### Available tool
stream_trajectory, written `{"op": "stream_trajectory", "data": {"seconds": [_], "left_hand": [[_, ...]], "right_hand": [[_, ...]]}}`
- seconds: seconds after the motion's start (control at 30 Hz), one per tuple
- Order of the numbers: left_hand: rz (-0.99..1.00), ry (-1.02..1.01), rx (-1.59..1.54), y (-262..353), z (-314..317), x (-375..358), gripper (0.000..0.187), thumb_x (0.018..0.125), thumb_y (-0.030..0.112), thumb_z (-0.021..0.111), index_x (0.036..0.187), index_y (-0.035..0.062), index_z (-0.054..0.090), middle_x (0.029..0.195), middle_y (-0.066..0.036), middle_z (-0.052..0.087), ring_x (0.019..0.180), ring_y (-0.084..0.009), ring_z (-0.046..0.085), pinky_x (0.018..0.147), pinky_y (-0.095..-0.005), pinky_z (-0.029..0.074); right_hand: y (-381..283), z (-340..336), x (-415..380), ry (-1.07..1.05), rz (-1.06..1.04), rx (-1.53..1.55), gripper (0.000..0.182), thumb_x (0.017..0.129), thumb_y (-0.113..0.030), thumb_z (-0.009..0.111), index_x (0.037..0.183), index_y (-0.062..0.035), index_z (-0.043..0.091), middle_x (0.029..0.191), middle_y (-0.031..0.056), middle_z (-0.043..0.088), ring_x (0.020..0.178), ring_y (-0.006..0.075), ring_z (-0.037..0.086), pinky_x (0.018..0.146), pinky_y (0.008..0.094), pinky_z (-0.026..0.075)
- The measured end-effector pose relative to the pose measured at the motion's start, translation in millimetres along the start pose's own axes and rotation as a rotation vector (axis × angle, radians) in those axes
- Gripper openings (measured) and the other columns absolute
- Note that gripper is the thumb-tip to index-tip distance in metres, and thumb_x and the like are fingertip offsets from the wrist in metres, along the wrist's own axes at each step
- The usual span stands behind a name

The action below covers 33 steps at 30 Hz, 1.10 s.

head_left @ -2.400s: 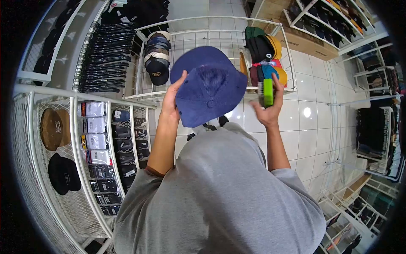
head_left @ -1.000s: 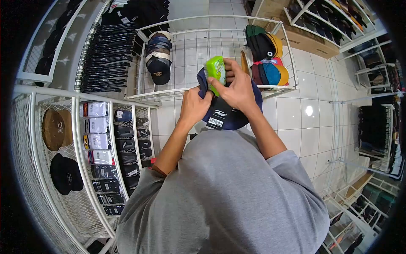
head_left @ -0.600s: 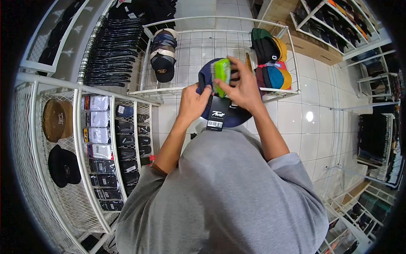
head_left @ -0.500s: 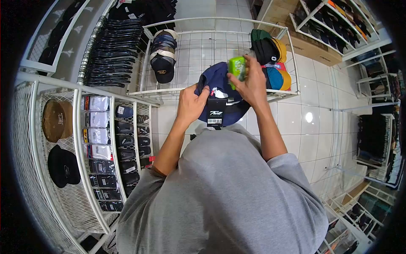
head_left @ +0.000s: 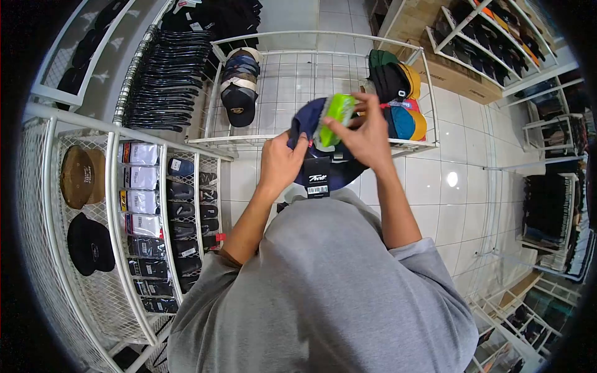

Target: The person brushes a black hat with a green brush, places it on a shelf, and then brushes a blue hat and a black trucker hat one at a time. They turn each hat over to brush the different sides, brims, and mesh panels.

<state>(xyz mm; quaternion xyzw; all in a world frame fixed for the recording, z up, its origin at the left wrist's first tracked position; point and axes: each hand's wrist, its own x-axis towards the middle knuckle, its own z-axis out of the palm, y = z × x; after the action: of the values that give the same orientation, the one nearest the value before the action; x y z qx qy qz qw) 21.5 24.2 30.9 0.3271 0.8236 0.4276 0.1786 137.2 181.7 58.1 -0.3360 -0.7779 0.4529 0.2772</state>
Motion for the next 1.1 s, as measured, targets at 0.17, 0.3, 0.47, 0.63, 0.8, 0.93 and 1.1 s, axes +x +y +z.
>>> {"op": "stream_trajectory", "data": {"seconds": [0.17, 0.3, 0.47, 0.63, 0.8, 0.93, 1.1], "left_hand": [[0.073, 0.105, -0.098, 1, -2, -2, 0.032, 0.093, 0.026, 0.062, 0.094, -0.0047, 0.070, 0.069, -0.027, 0.065, 0.065, -0.0409, 0.068, 0.062, -0.0425, 0.051], [-0.031, 0.088, -0.017, -3, -4, -3, 0.031, 0.093, 0.026, 0.061, 0.095, -0.0036, 0.070, 0.069, -0.027, 0.064, 0.065, -0.0415, 0.067, 0.061, -0.0434, 0.051], [0.000, 0.037, -0.101, -4, 6, -2, 0.030, 0.094, 0.027, 0.062, 0.094, -0.0016, 0.071, 0.068, -0.027, 0.063, 0.064, -0.0420, 0.067, 0.061, -0.0454, 0.050], [0.049, 0.153, -0.018, -9, -4, -3, 0.029, 0.093, 0.027, 0.062, 0.096, -0.0014, 0.071, 0.071, -0.027, 0.065, 0.068, -0.0417, 0.068, 0.063, -0.0456, 0.051], [0.178, 0.171, 0.067, -4, -1, -2, 0.026, 0.093, 0.021, 0.064, 0.090, -0.0043, 0.068, 0.065, -0.023, 0.062, 0.058, -0.0257, 0.064, 0.057, -0.0395, 0.046], [0.152, 0.234, -0.052, -17, -1, -5, 0.023, 0.094, 0.019, 0.064, 0.094, -0.0038, 0.068, 0.068, -0.023, 0.064, 0.060, -0.0229, 0.065, 0.059, -0.0388, 0.048], [0.093, 0.257, -0.067, -25, 4, -7, 0.022, 0.092, 0.019, 0.064, 0.101, 0.0001, 0.070, 0.081, -0.025, 0.068, 0.074, -0.0435, 0.068, 0.067, -0.0457, 0.052]], "right_hand": [[62, 12, 24, 0.140, -0.015, -0.179, 0.080, 0.067, -0.040, 0.093, 0.122, 0.0000, 0.051, 0.097, 0.0192, 0.065, 0.079, 0.0269, 0.066, 0.071, 0.0376, 0.055], [30, -2, 15, 0.160, 0.005, -0.189, 0.079, 0.068, -0.041, 0.093, 0.121, -0.0008, 0.051, 0.094, 0.0163, 0.063, 0.077, 0.0240, 0.065, 0.067, 0.0370, 0.054], [32, 24, 12, -0.023, 0.025, 0.040, 0.081, 0.066, -0.043, 0.093, 0.122, -0.0011, 0.052, 0.088, 0.0133, 0.063, 0.074, 0.0224, 0.065, 0.066, 0.0366, 0.054], [59, 2, 30, 0.204, 0.055, -0.239, 0.076, 0.067, -0.043, 0.092, 0.115, 0.0027, 0.054, 0.091, 0.0216, 0.066, 0.080, 0.0343, 0.068, 0.074, 0.0433, 0.055], [25, 31, 13, 0.044, 0.030, 0.054, 0.084, 0.064, -0.049, 0.094, 0.118, 0.0017, 0.053, 0.081, 0.0094, 0.060, 0.070, 0.0173, 0.062, 0.065, 0.0327, 0.053], [66, 30, 28, 0.202, 0.049, -0.215, 0.083, 0.064, -0.049, 0.093, 0.115, 0.0020, 0.053, 0.083, 0.0140, 0.063, 0.072, 0.0258, 0.065, 0.067, 0.0385, 0.054], [21, 22, 16, 0.143, 0.066, -0.087, 0.081, 0.063, -0.048, 0.094, 0.112, 0.0034, 0.054, 0.078, 0.0131, 0.062, 0.069, 0.0261, 0.064, 0.065, 0.0391, 0.054]]}}
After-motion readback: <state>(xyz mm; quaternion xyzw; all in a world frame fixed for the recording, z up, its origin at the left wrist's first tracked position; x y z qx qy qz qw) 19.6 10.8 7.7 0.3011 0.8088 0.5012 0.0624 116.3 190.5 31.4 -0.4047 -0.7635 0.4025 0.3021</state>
